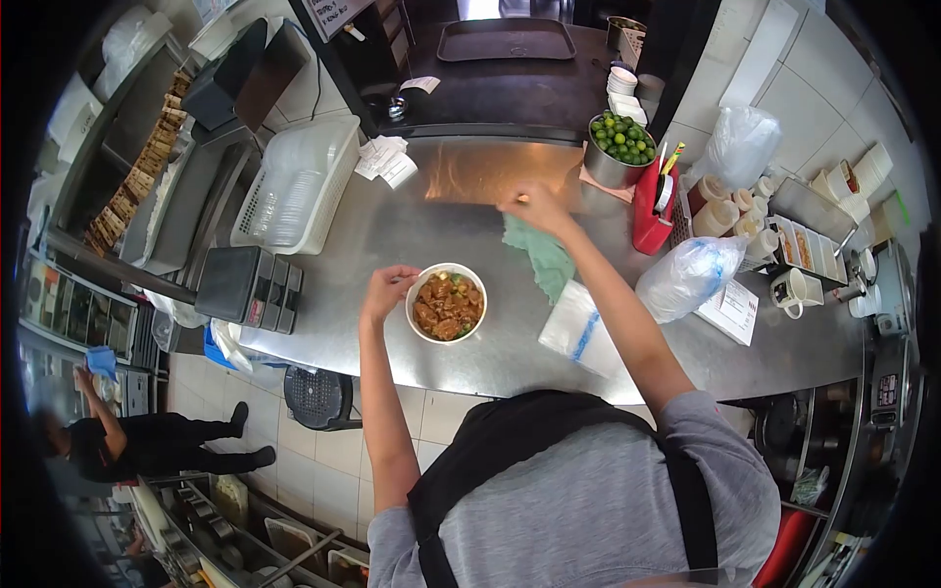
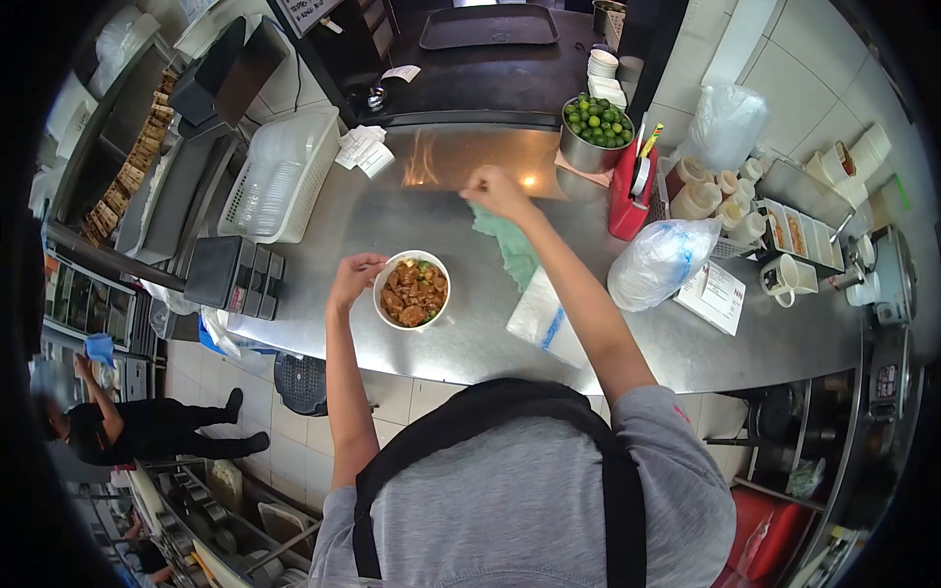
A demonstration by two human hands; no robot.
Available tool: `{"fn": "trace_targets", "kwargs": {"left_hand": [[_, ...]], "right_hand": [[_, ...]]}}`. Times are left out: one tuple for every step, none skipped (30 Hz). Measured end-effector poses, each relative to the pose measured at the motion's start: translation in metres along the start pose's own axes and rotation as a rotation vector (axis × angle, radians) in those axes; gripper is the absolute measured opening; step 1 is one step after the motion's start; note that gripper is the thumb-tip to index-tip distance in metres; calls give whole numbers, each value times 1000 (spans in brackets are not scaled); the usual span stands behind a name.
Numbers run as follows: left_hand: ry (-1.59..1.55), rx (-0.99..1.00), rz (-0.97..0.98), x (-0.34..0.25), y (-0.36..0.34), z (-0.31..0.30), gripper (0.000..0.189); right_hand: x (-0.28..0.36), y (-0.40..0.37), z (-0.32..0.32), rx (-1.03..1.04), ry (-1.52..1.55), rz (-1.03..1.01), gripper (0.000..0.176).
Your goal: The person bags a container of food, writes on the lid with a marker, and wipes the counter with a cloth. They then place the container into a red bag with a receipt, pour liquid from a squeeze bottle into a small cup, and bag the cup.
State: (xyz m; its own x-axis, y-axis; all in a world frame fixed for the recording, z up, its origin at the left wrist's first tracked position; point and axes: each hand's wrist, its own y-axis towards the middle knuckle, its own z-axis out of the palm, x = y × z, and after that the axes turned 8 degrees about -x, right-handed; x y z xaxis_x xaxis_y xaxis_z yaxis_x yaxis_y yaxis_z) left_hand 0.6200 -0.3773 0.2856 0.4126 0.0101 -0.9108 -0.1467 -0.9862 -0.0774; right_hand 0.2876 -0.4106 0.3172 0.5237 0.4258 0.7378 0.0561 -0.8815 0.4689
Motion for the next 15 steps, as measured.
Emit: {"fn": "trace_targets", "kwargs": {"left_hand": [[-4,26,14,-1,7,6,14],[-8,51,32,-3,11,11,14],[32,50,32,-7,14,17,14],[71,47,33,-13,16,23,13],[111,43,31,-16,18,27,13],[156,22,83,-15,21,29,14],[201,0,132,-14,23,31,16],[247,-24,180,-12,24,31,18],[247,-53,155,-10,25,30,18],[246,-82,129,-7,25,27,17],[246,-110,103,-8,23,25,17],[216,-133,90,-8,20,23,17],[187,-156,79,-8,16,20,17],[158,-181,70,-8,12,18,18],[157,-205,58,-4,8,16,18]], "right_hand": [[-9,1,22,75,214,99,16],[-16,3,42,147,427,195,15],[-19,3,59,227,403,248,16],[-16,2,73,307,377,301,17],[-7,2,85,359,390,297,16],[4,1,94,412,403,293,15],[14,2,99,466,446,309,15],[24,3,102,522,490,324,15],[33,5,104,580,534,340,14],[37,7,106,571,462,239,14],[36,9,109,561,389,139,14],[35,12,111,550,316,39,15],[33,15,111,585,237,5,16],[33,18,108,608,212,-1,15],[32,19,105,629,189,-6,15]]}}
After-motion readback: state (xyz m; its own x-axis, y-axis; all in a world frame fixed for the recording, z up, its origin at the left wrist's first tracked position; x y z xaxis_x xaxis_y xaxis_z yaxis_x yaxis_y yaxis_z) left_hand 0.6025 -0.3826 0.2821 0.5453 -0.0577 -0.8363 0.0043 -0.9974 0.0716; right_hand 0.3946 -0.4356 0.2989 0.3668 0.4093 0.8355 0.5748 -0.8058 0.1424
